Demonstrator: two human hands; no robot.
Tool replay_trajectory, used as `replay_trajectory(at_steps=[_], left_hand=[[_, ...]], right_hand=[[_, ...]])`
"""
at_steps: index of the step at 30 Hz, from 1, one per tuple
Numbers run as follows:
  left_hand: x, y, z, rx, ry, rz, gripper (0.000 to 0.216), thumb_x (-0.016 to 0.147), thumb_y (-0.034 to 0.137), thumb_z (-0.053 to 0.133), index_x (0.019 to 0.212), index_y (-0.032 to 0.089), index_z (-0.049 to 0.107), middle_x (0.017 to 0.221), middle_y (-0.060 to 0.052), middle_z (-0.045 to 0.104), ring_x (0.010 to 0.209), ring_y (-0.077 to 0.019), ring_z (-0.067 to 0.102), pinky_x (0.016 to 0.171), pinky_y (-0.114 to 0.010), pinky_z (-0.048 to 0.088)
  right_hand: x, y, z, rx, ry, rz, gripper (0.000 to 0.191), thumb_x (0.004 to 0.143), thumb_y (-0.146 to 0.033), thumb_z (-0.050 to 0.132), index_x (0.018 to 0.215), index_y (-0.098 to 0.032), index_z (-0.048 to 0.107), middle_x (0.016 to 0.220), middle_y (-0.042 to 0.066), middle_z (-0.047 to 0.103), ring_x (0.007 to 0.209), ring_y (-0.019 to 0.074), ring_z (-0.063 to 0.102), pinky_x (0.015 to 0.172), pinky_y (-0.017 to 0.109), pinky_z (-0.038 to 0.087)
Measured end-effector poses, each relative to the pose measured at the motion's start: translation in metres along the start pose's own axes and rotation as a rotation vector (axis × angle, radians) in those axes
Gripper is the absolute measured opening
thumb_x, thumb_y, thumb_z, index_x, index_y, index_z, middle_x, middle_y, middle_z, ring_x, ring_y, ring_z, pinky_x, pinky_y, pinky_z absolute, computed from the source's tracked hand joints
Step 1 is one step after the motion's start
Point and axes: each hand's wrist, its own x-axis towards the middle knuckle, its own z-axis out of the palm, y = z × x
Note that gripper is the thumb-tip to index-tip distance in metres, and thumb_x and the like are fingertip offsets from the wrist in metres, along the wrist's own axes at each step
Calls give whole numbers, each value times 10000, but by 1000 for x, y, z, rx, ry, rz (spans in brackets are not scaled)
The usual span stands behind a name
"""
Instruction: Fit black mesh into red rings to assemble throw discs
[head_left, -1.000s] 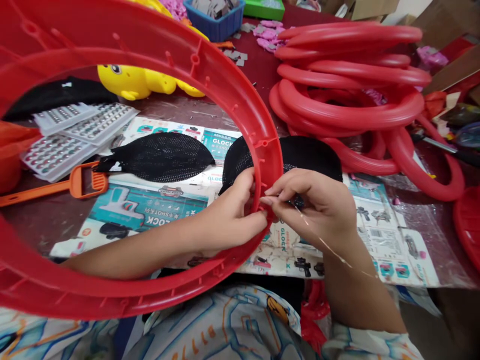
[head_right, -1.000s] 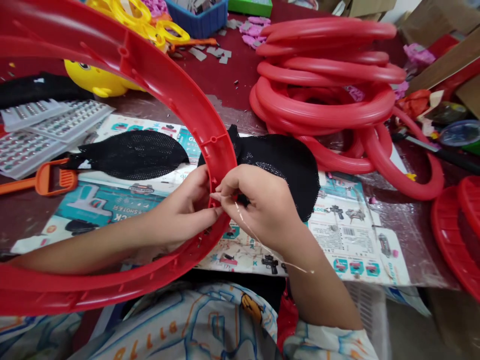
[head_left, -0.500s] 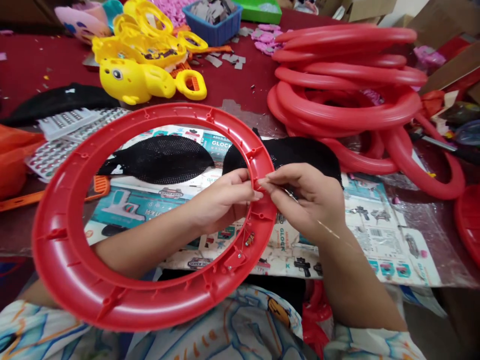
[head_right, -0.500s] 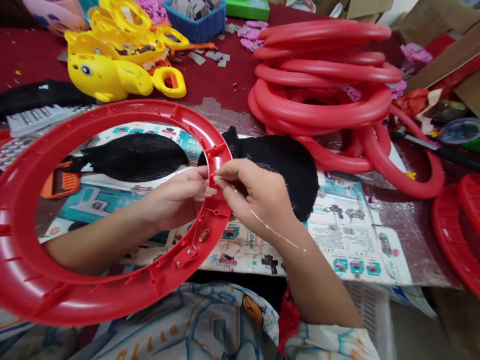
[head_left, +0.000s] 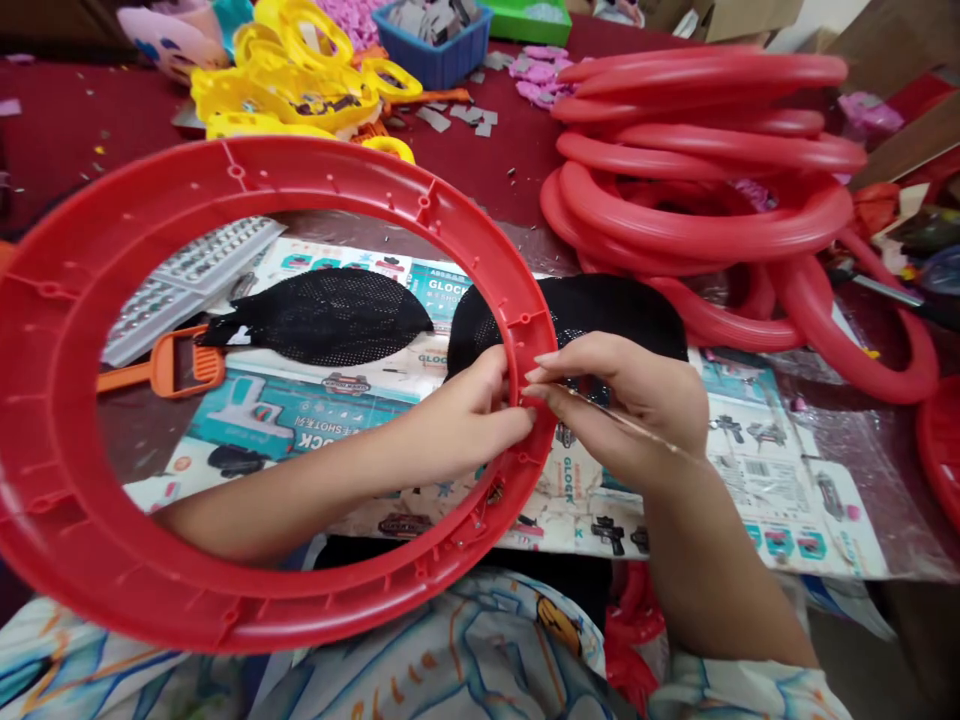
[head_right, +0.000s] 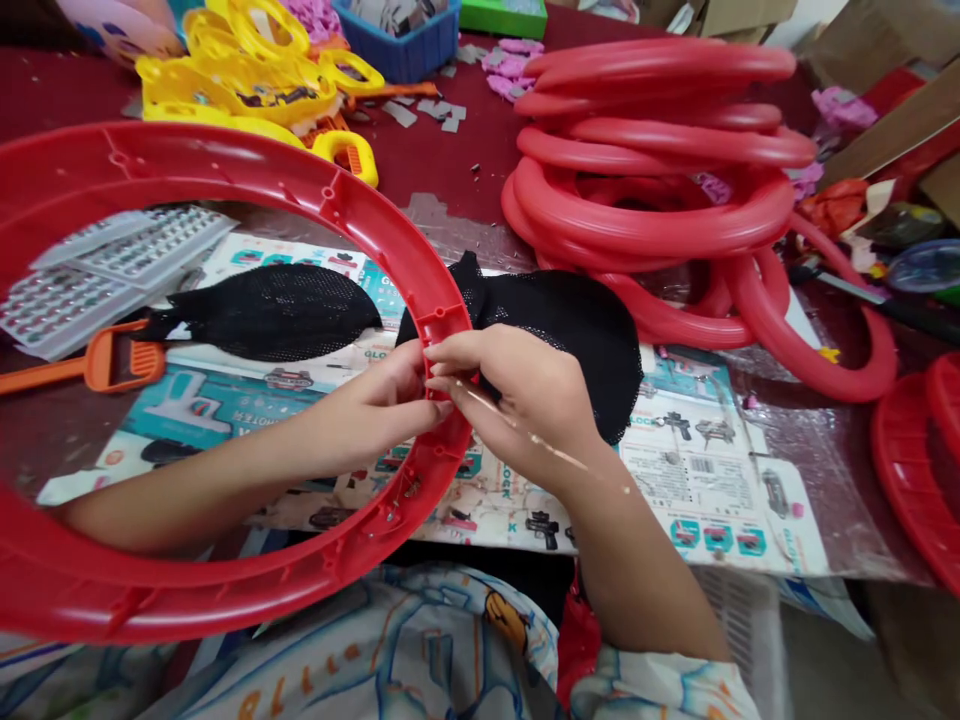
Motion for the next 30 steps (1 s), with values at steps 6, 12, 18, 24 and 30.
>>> replay_trajectory(at_steps=[6, 12, 18, 24, 30], left_hand=[[-7, -2, 2, 260, 72, 32, 315, 821, 140, 500, 1130, 177, 452, 948, -16, 528, 843, -149, 499, 710, -299, 418], [-11, -6, 4, 214, 24, 36, 326, 797, 144, 507, 1118, 178, 462, 937, -11, 530, 825, -145, 493, 694, -292, 409], [-8, -11, 9, 19, 8, 54, 361, 786, 100, 517, 1133, 168, 447, 961, -2, 516, 804, -114, 496, 692, -261, 430], [-6, -17, 14, -11, 56, 165, 324, 917, 168, 518, 1229, 182, 433, 1127, -46, 578, 1036, -165, 570, 881, -309, 478], [-7, -20, 12, 96, 136, 247, 248, 958, 237, 509, 1199, 179, 506, 1145, -45, 614, 1077, -187, 570, 964, -336, 459]], right_hand=[[1, 1, 2, 59, -21, 29, 325, 805, -65, 725, 1044, -283, 691, 952, -48, 762, 767, 123, 715, 748, 268, 565], [4, 0, 1, 34, -34, -25, 159, 825, -126, 722, 884, -269, 689, 838, -46, 746, 783, 142, 696, 732, 293, 544], [5, 9, 3, 154, 13, -9, 170, 791, -109, 758, 789, -250, 664, 832, -30, 733, 768, 132, 690, 707, 281, 550], [5, 14, 9, 200, 52, -50, 123, 800, -149, 773, 777, -212, 671, 836, -12, 740, 756, 127, 687, 688, 271, 550], [7, 11, 7, 160, 24, -91, 97, 849, -130, 712, 836, -226, 709, 860, -13, 751, 823, 136, 694, 743, 284, 563]])
